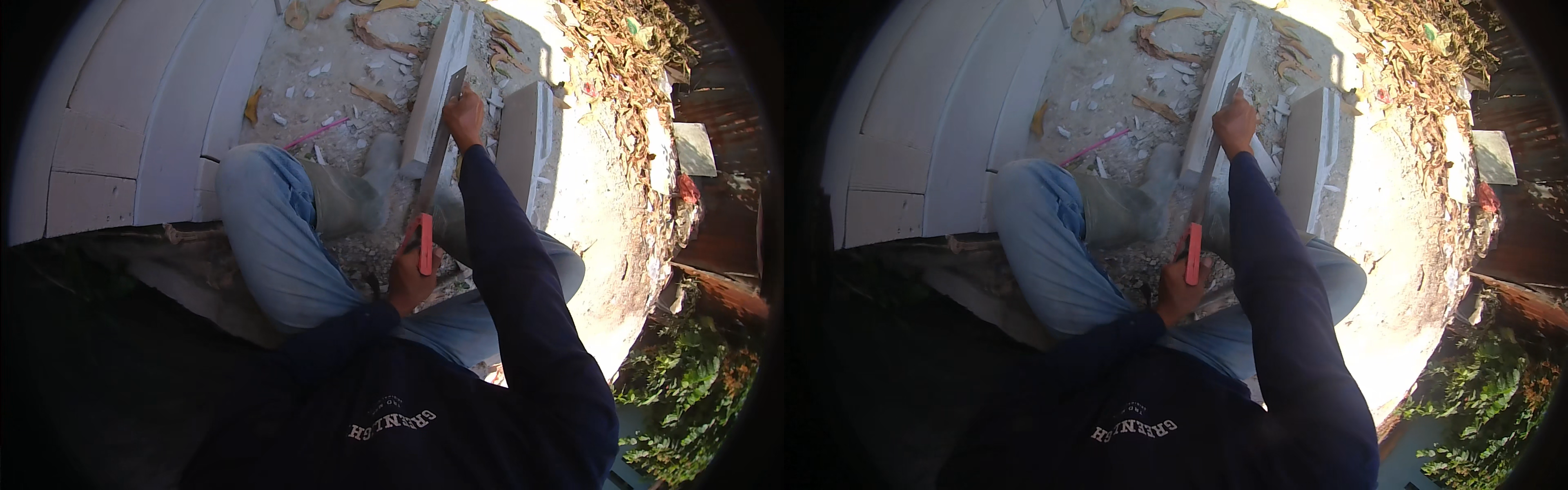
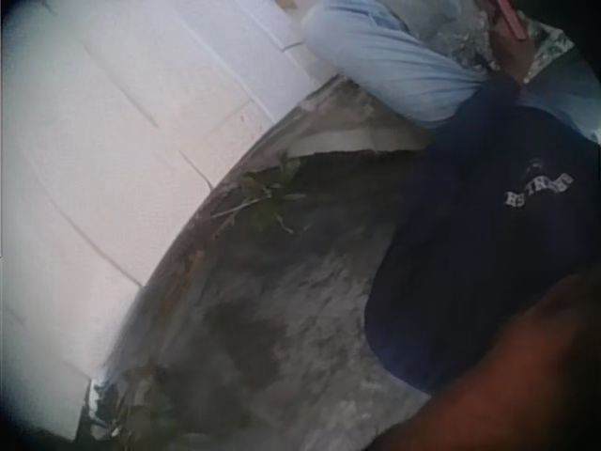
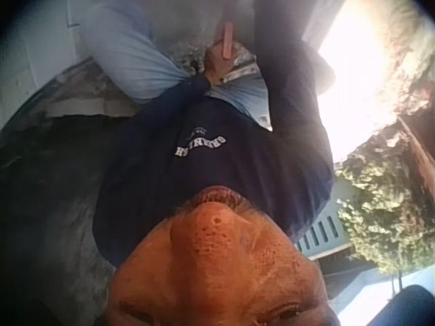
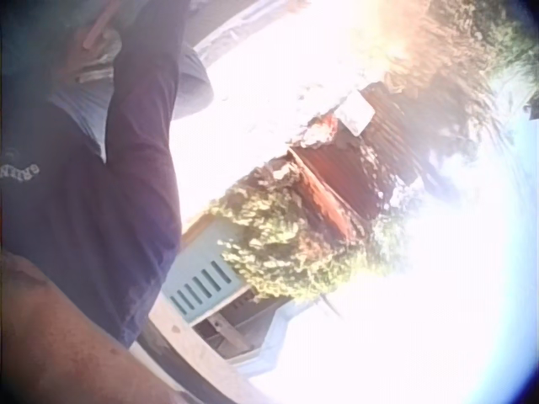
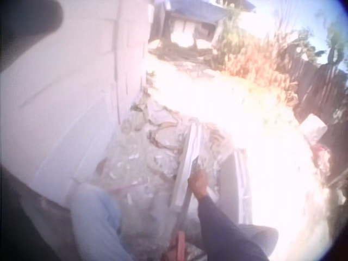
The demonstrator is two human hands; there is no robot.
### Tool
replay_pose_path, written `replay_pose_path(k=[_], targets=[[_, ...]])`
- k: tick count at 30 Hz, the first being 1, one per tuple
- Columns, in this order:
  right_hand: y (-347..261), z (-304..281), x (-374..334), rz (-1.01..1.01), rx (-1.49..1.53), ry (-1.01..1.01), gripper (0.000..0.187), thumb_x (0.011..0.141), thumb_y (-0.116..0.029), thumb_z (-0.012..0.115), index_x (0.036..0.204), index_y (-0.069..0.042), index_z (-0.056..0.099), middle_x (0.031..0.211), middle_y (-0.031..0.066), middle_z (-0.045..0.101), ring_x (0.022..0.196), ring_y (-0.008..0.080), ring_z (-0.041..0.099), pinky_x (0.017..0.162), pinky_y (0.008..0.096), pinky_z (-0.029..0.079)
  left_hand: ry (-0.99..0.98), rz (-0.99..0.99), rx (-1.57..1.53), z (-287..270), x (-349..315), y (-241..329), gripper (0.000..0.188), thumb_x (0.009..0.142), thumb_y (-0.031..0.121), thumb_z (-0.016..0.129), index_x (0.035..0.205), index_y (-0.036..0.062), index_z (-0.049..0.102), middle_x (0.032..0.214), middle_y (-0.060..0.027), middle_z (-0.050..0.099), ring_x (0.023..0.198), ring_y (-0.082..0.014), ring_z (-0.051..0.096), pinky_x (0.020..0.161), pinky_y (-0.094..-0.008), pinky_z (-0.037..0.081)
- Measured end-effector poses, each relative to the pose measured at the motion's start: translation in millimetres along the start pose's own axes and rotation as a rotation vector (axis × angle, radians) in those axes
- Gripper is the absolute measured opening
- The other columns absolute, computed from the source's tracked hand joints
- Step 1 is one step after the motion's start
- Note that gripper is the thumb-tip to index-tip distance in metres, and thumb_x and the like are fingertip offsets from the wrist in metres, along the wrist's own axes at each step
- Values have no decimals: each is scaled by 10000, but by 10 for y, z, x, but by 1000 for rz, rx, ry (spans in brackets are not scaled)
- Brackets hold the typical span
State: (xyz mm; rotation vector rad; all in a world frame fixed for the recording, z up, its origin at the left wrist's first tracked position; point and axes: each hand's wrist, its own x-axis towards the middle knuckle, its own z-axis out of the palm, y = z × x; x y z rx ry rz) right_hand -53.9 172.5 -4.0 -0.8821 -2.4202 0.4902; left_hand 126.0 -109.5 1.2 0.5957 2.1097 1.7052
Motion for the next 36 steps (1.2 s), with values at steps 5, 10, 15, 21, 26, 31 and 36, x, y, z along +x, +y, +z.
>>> replay_pose_path(k=[5,10,15,21,26,31,36], targets=[[-11,71,18,-41,31,-5,512,773,-13,532,1254,158,567,800,319,672,769,471,682,757,529,530,2,-94,-96,22,23,-72,324,952,215,690,748,-17,591,555,-112,552,506,-172,553,520,-373,439],[35,163,60,-16,8,-48,544,774,-13,526,1292,151,541,796,326,670,763,466,685,751,519,535,-29,-124,-113,-33,104,-47,318,959,177,682,722,-7,576,545,-68,539,496,-113,492,492,-347,405],[-4,173,38,59,38,-41,491,816,-61,546,1276,102,601,840,316,673,789,462,676,775,510,523,-33,-107,-84,-52,145,-83,339,954,185,692,700,-1,565,541,-43,519,509,-90,470,488,-339,386],[-12,95,-230,91,-10,-53,570,872,-131,578,1376,117,482,777,293,676,733,447,679,718,500,528,-64,-198,-173,-37,108,-131,334,951,165,688,688,8,555,553,7,500,529,-71,444,492,-323,369],[-463,-328,-1280,276,-28,-362,716,905,-155,580,1535,31,295,730,293,651,672,457,650,664,544,500,-105,-190,-100,-135,129,-188,311,934,135,685,692,-6,550,556,-26,513,539,-88,455,502,-345,378],[-518,-390,-1817,247,40,-353,814,878,-72,555,1583,-10,152,708,285,641,634,469,624,635,562,482,-88,-90,-70,-119,43,-263,203,898,120,671,801,-41,597,627,-203,583,533,-299,586,554,-408,450],[-531,-414,-1797,196,50,-369,859,842,-16,544,1580,20,106,695,291,629,614,472,606,626,563,473,-44,-141,-135,-87,41,-182,257,897,102,683,714,-29,560,561,-90,542,549,-114,498,517,-368,405]])
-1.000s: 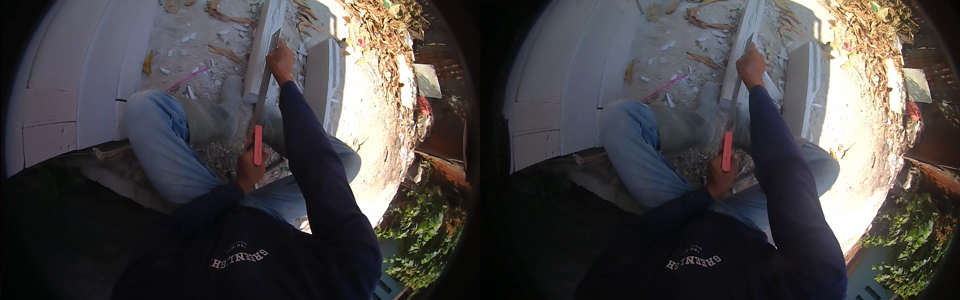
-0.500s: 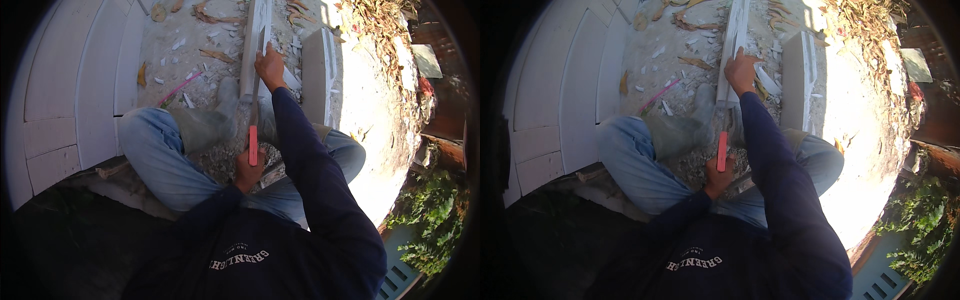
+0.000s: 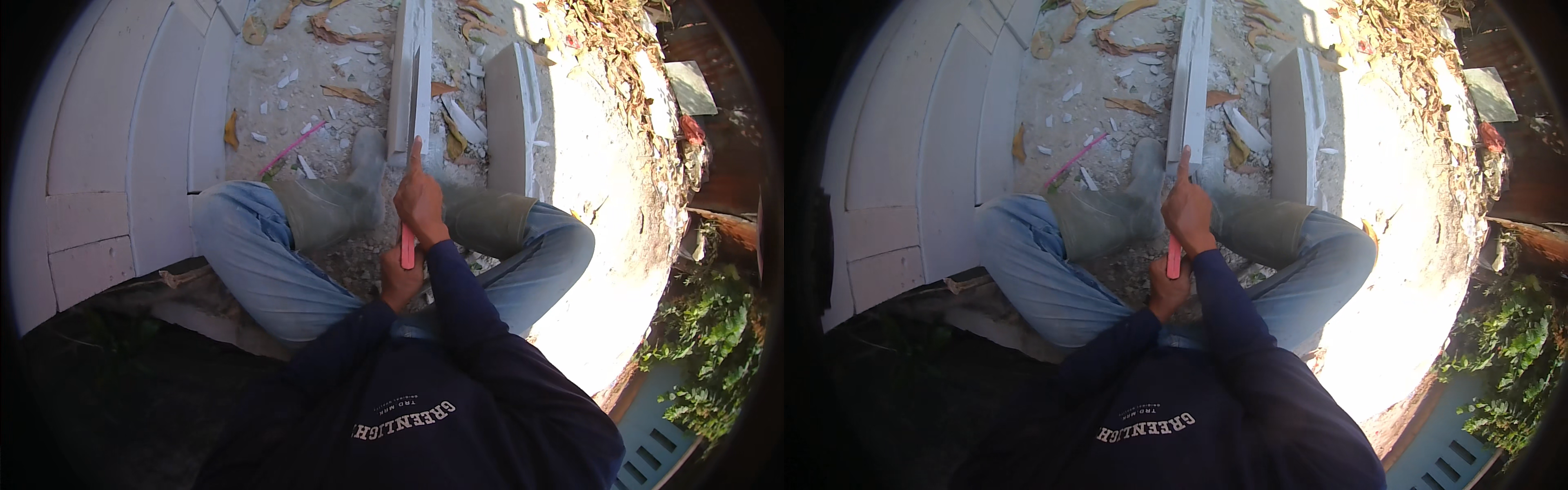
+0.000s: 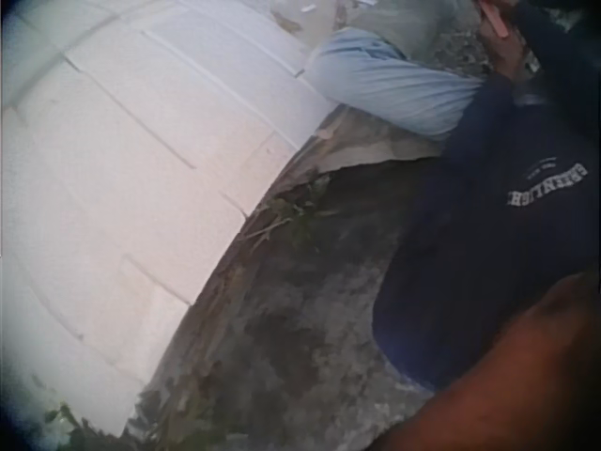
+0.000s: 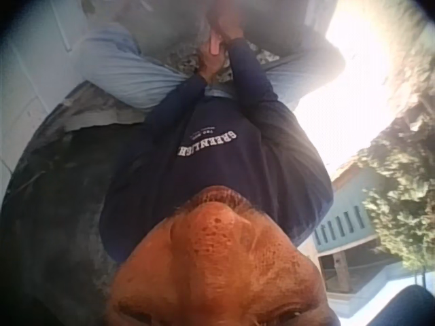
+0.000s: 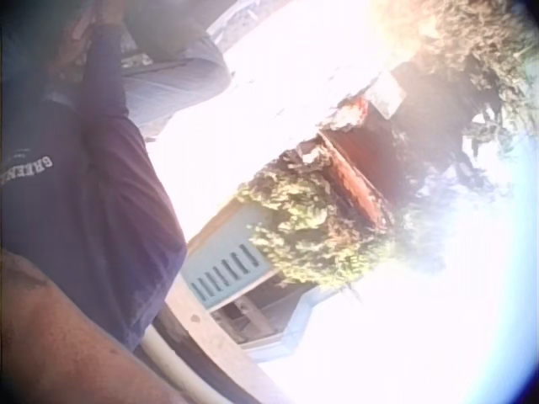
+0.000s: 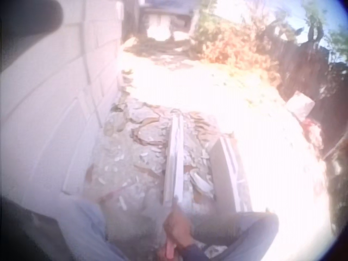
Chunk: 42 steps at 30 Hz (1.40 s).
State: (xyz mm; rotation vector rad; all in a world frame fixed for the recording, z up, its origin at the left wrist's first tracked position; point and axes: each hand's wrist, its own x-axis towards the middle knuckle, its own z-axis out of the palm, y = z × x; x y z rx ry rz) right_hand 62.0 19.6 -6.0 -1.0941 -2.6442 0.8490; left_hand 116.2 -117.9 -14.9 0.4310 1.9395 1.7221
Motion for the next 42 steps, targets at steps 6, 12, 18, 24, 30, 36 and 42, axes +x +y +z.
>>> replay_pose_path(k=[6,12,18,24,30,36,42], targets=[[21,43,46,-51,-18,0,855,812,35,528,1555,88,109,690,293,623,607,465,610,610,547,473,-26,-26,19,-58,14,9,209,886,93,663,737,-29,583,574,-95,558,565,-107,533,522,-362,417],[97,85,237,-80,-50,44,834,803,46,530,1540,113,145,663,272,618,591,451,613,588,540,466,-75,-66,22,-41,121,134,100,834,56,619,833,-44,620,674,-203,621,644,-314,674,612,-400,483],[99,115,115,-103,-57,49,848,795,44,541,1544,101,147,648,264,614,572,433,610,574,541,462,-98,-154,2,-51,70,-5,108,835,71,622,835,-37,620,711,-211,634,711,-401,667,628,-411,484],[112,170,-159,-88,-38,35,871,793,32,558,1553,83,136,648,252,617,560,420,609,560,526,462,-67,-75,96,-119,-204,-54,129,828,86,651,817,-35,609,694,-216,623,642,-376,651,606,-420,472],[154,148,273,-91,-104,59,877,788,22,568,1551,86,142,653,260,618,578,431,617,578,541,466,-142,-122,60,-15,141,-82,137,830,103,672,885,-17,635,730,-228,642,700,-412,667,630,-450,494],[1,155,-215,-55,-91,19,856,783,36,562,1541,101,169,667,270,626,587,438,621,576,536,470,-107,-248,37,-182,-313,26,107,837,79,637,838,-23,603,708,-223,613,628,-392,603,604,-434,460],[164,170,381,-118,-124,83,905,774,27,576,1555,84,122,688,272,633,606,444,627,603,546,480,-143,-118,36,-11,232,30,106,851,73,645,854,-28,610,712,-162,627,655,-250,615,629,-397,487]])
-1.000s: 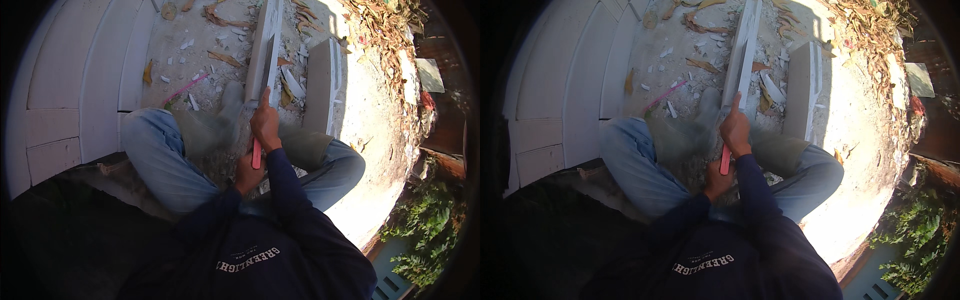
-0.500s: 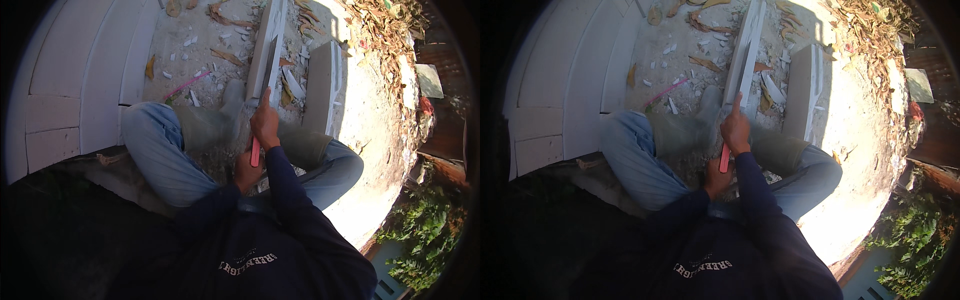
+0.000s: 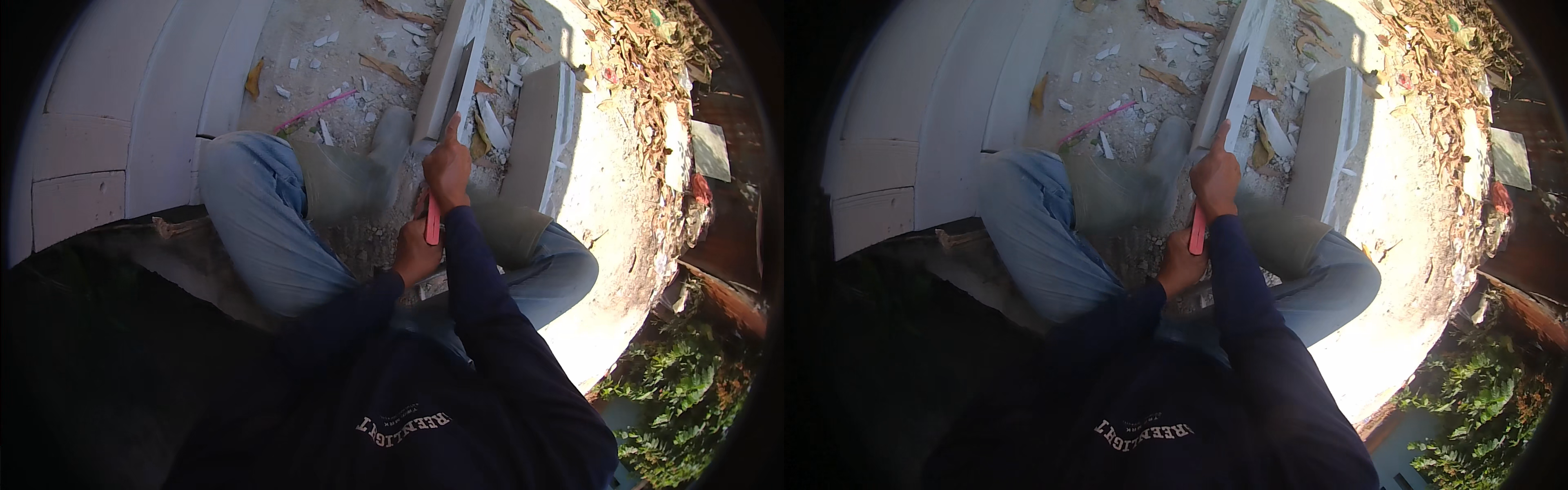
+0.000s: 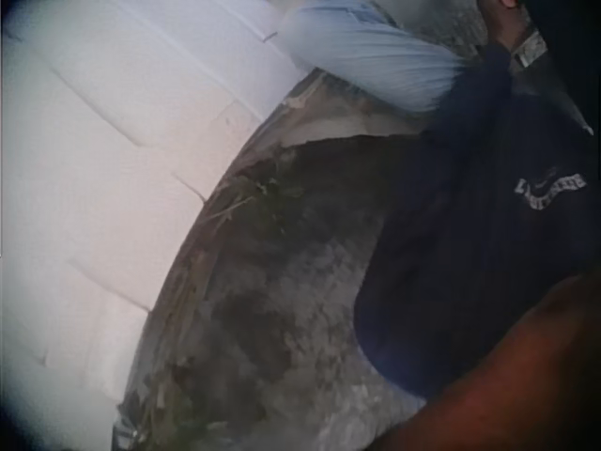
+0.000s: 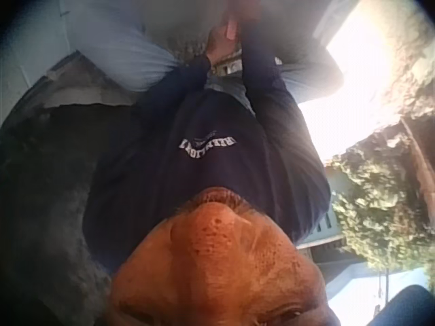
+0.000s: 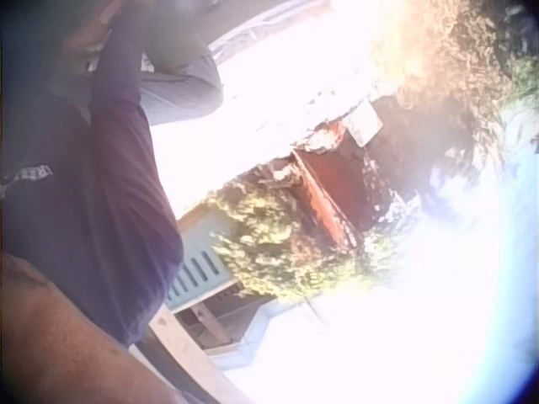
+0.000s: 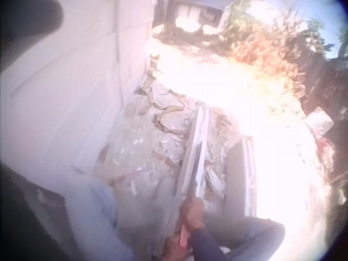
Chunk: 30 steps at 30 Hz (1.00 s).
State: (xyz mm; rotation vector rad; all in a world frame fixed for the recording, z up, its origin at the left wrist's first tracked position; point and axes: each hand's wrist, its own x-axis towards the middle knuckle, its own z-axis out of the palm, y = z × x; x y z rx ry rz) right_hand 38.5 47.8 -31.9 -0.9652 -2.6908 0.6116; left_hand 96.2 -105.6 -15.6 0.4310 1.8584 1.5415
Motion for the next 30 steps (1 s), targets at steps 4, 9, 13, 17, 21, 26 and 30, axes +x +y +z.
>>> replay_pose_path(k=[4,9,13,17,21,26,30], targets=[[5,64,-565,-51,40,22,887,796,19,571,1554,86,115,695,268,638,608,443,626,602,544,477,-57,-112,8,-107,-443,-104,122,854,73,659,842,-35,603,699,-136,629,637,-190,603,631,-388,490],[-86,4,-417,57,-55,-53,884,813,5,565,1562,70,101,693,253,643,597,437,616,582,540,463,-143,-118,26,-180,-333,-50,135,834,72,696,846,-30,611,719,-121,642,676,-202,615,681,-383,496],[-139,-12,-327,71,-22,-40,896,766,26,581,1553,79,157,707,256,641,597,435,620,598,532,482,-178,-194,-14,-190,-283,-198,133,824,63,698,819,-26,599,707,-113,629,669,-197,599,676,-377,492],[-137,39,-603,35,19,-3,858,802,8,571,1552,79,160,678,238,642,600,412,631,579,526,472,18,246,174,-210,-344,-287,111,817,55,688,839,-30,620,727,-132,651,684,-234,631,674,-394,496],[-80,3,-152,57,-35,-4,858,797,16,568,1547,89,157,675,236,641,587,406,632,569,522,473,-162,-69,81,-231,-102,-7,108,797,31,686,875,-34,650,772,-151,690,718,-287,672,686,-425,504],[-198,-23,-654,38,103,-12,904,737,50,587,1545,86,184,680,255,633,591,425,626,576,518,476,12,299,183,-172,-370,-314,59,797,20,661,804,-15,614,685,-116,630,645,-232,605,652,-398,493],[-10,18,-28,38,15,-6,922,744,44,594,1556,74,158,692,263,641,624,435,645,597,519,489,-194,-37,44,-172,101,7,47,796,10,657,805,-15,618,687,-102,617,640,-211,587,647,-395,490]])
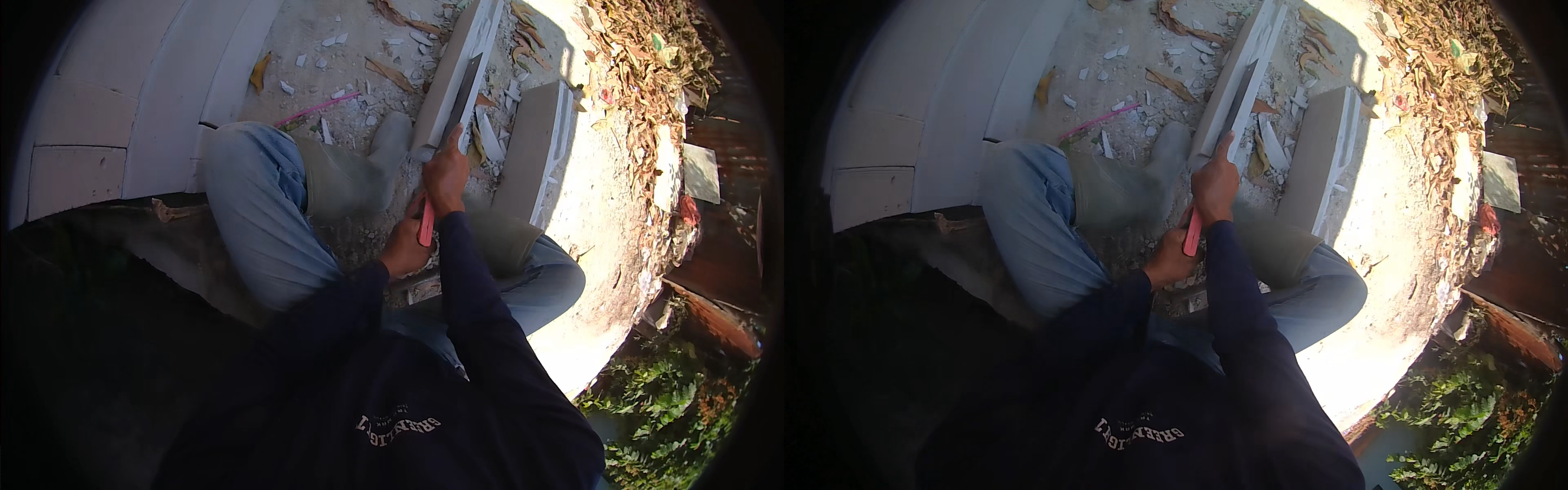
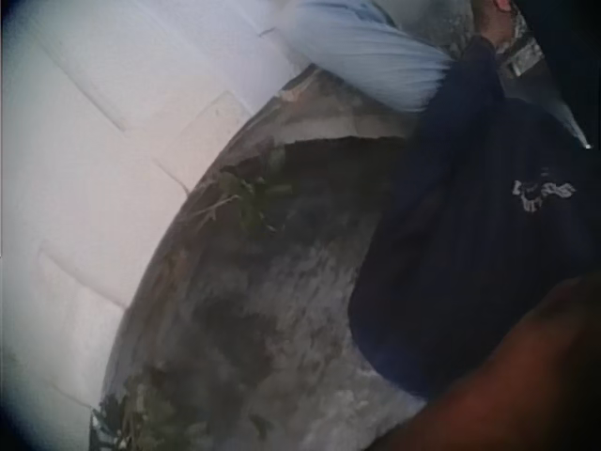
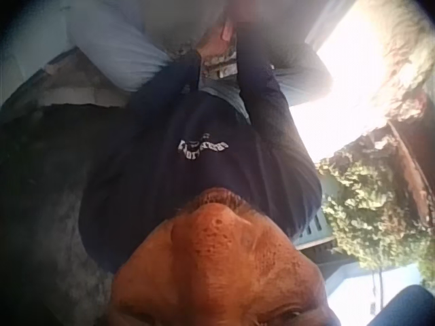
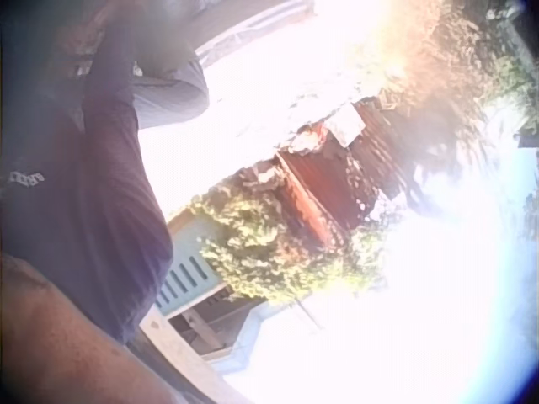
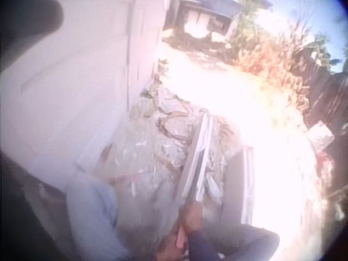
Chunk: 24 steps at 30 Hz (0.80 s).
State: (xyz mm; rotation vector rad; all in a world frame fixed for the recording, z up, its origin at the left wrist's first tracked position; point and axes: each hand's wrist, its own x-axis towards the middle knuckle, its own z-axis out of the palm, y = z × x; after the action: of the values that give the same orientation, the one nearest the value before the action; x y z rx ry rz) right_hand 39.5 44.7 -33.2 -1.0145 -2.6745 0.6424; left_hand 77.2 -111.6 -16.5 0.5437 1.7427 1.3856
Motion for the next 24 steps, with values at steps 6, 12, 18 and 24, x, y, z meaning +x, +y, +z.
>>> replay_pose_path(k=[6,12,18,24], targets=[[-115,29,-433,26,-23,-41,899,763,33,591,1557,64,169,707,264,647,643,440,650,617,528,495,273,394,213,40,-338,-310,77,805,25,638,779,-11,575,653,-80,590,639,-199,582,629,-392,478],[-64,-4,6,26,-41,-12,903,772,25,577,1563,61,144,692,265,640,626,441,640,615,541,489,-46,-180,-81,-54,-94,-1,120,799,41,671,819,-18,568,654,-59,576,650,-168,589,621,-375,480],[-166,-47,-499,53,-26,-61,861,783,22,556,1547,93,166,660,255,630,582,421,632,585,529,485,180,344,87,-34,-278,-158,114,789,13,674,828,7,567,663,-44,573,622,-140,575,569,-339,466],[-95,30,-202,12,-46,-18,885,775,12,575,1550,89,154,670,253,634,588,427,631,598,534,488,-46,-81,-58,-19,-263,-196,130,785,29,687,773,15,559,726,-29,580,679,-144,584,636,-325,472]])
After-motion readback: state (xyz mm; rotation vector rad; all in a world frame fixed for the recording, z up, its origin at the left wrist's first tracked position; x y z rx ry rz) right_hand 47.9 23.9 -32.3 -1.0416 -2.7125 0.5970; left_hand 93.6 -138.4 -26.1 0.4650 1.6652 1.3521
